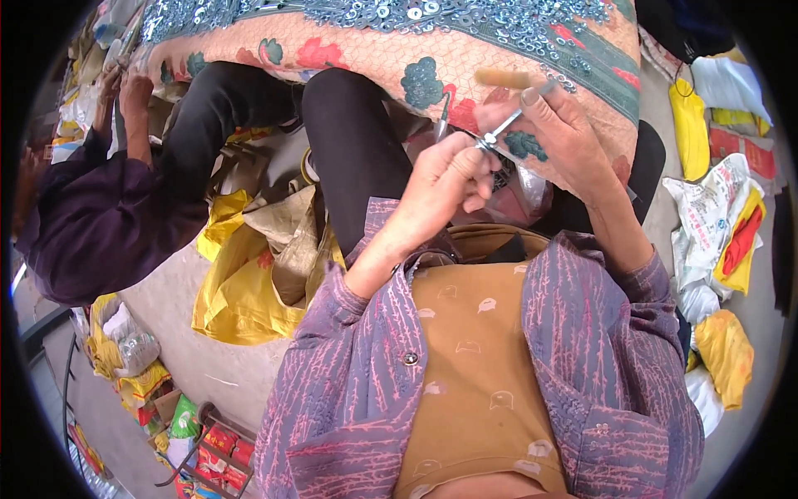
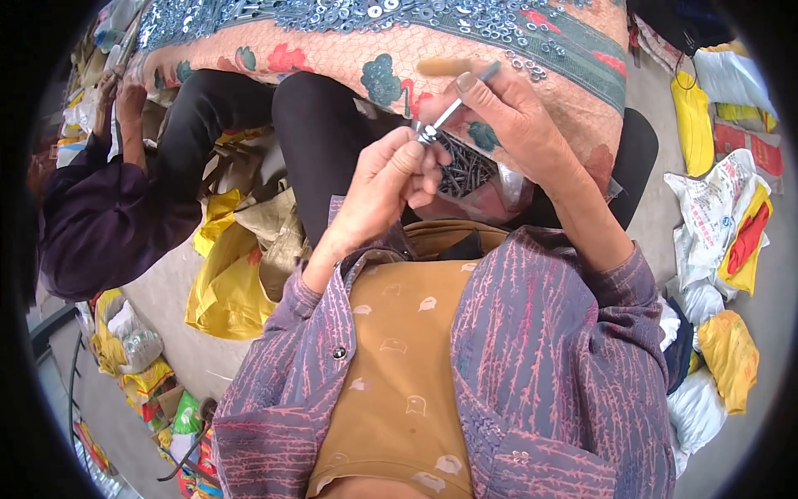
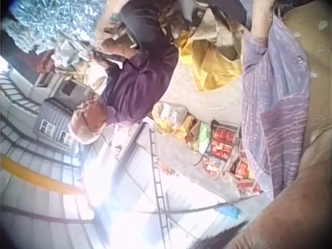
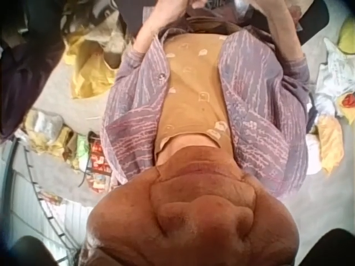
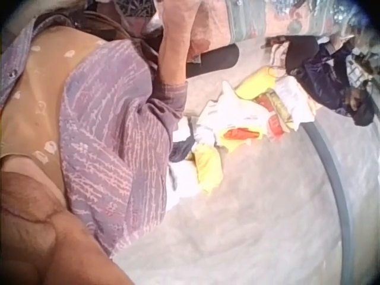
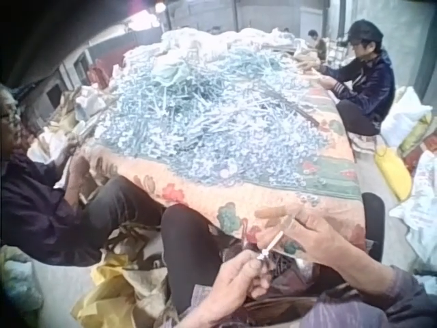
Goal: The person assembles metal hardware components by hand, placing multiple washers onto long metal bolts.
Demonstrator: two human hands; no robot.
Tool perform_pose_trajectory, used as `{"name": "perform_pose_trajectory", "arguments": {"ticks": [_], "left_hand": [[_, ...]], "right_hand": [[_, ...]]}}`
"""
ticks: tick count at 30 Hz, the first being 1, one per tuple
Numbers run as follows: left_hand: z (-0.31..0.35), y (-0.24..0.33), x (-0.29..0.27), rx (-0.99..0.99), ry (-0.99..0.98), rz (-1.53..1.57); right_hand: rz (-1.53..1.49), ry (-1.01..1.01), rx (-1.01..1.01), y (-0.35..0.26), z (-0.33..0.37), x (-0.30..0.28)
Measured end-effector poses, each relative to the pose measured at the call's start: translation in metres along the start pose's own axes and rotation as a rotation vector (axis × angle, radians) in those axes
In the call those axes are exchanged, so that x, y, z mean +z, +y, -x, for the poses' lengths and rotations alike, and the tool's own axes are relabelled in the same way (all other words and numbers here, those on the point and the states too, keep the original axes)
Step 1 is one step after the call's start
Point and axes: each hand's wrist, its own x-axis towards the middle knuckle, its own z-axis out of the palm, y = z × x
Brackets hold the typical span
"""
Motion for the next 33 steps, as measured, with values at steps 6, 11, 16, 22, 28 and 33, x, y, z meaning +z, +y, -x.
{"name": "perform_pose_trajectory", "arguments": {"ticks": [6, 11, 16, 22, 28, 33], "left_hand": [[-0.002, 0.011, -0.030, 0.014, -0.034, 0.147], [0.002, 0.014, -0.026, -0.042, -0.065, 0.196], [-0.003, 0.017, -0.030, -0.083, -0.149, 0.270], [-0.017, -0.004, -0.029, 0.675, 0.290, -1.232], [-0.003, 0.039, -0.050, 0.153, 0.122, -0.660], [-0.024, 0.044, -0.061, 0.284, 0.410, -0.519]], "right_hand": [[0.056, -0.038, 0.046, 0.000, -0.006, 0.003], [0.136, -0.159, 0.061, -0.002, -0.007, -0.004], [0.037, -0.085, 0.017, 0.015, -0.004, 0.011], [0.160, 0.077, 0.020, 0.041, -0.011, 0.031], [0.472, -0.029, -0.194, 0.033, -0.005, -0.001], [0.611, -0.137, -0.127, 0.027, -0.006, -0.020]]}}
